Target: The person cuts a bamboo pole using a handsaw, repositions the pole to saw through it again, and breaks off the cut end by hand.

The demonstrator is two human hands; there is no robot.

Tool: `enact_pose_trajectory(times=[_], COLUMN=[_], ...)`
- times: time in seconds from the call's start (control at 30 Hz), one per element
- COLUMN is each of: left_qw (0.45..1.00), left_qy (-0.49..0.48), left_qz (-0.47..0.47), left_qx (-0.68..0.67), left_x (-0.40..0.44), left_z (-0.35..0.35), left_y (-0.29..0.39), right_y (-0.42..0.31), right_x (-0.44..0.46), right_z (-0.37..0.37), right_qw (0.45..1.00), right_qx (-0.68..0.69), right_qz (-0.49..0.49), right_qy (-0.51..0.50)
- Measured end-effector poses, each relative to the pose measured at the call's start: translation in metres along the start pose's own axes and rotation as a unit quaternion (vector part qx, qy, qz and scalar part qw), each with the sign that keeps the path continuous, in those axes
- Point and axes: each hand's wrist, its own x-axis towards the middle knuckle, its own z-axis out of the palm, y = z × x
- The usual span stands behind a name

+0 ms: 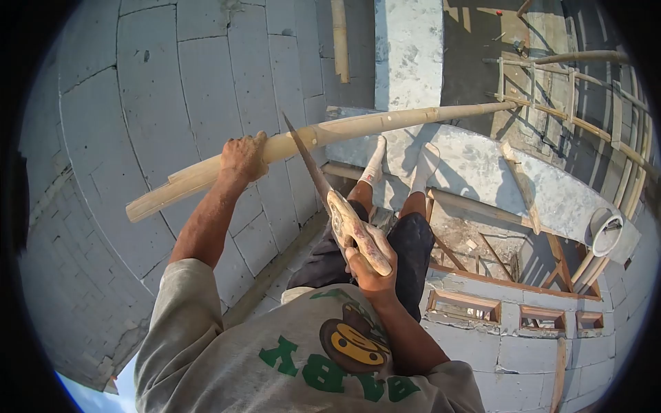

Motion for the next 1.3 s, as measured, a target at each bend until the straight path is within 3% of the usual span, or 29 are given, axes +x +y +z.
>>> enact_pose_trajectory(times=[0.1, 0.2, 0.3, 0.4, 0.47, 0.53, 0.57, 0.7, 0.8, 0.83, 1.0, 1.1, 1.13, 1.2, 1.27, 1.3], left_qw=[0.998, 0.999, 0.999, 0.999, 0.999, 1.0, 1.0, 1.0, 1.0, 1.0, 0.998, 0.999, 0.999, 1.0, 1.0, 0.999], left_qy=[0.056, 0.035, -0.013, 0.038, 0.043, 0.019, 0.022, 0.0, -0.002, 0.007, 0.056, -0.031, -0.03, -0.013, 0.018, 0.034], left_qz=[0.003, -0.001, 0.011, -0.004, -0.001, -0.001, -0.005, 0.001, -0.005, -0.002, 0.001, -0.005, -0.006, -0.003, 0.003, 0.0], left_qx=[0.016, 0.007, -0.028, -0.003, 0.0, 0.003, 0.004, 0.008, 0.016, 0.017, 0.014, -0.034, -0.031, -0.017, 0.004, 0.013], left_x=[-0.002, 0.004, 0.004, 0.003, 0.013, 0.002, 0.007, 0.008, 0.007, 0.007, 0.006, 0.006, 0.004, 0.006, 0.001, -0.002], left_z=[0.009, 0.01, -0.001, 0.013, -0.001, 0.003, -0.002, -0.011, -0.009, -0.008, 0.015, -0.011, -0.007, -0.005, 0.003, 0.007], left_y=[0.003, 0.001, -0.002, 0.0, -0.002, -0.002, -0.004, -0.001, 0.001, 0.0, -0.002, -0.001, -0.003, -0.001, 0.003, 0.004], right_y=[0.018, 0.065, 0.004, -0.002, 0.016, 0.029, 0.033, 0.011, 0.009, -0.005, 0.043, 0.018, -0.003, 0.023, 0.02, 0.06], right_x=[0.069, 0.113, 0.025, -0.001, 0.037, 0.082, 0.106, 0.044, -0.001, -0.005, 0.124, 0.037, 0.006, 0.004, 0.023, 0.067], right_z=[0.032, 0.041, 0.01, -0.003, 0.014, 0.042, 0.048, 0.026, -0.001, 0.008, 0.057, 0.022, 0.002, -0.003, 0.02, 0.034], right_qw=[0.994, 0.998, 0.999, 0.994, 0.992, 0.995, 0.988, 0.996, 0.998, 0.999, 0.987, 0.993, 0.993, 0.989, 0.999, 0.998], right_qx=[0.106, -0.005, 0.022, -0.066, -0.044, 0.091, 0.149, 0.089, 0.002, 0.027, 0.155, 0.107, 0.081, 0.084, 0.04, 0.067], right_qz=[0.015, -0.059, 0.022, -0.082, -0.117, -0.008, -0.002, 0.013, -0.057, -0.018, 0.005, 0.027, 0.08, -0.121, -0.014, 0.004], right_qy=[-0.016, -0.024, -0.026, -0.012, -0.013, -0.03, -0.048, 0.006, 0.002, 0.007, -0.039, -0.033, -0.013, -0.008, 0.013, -0.008])
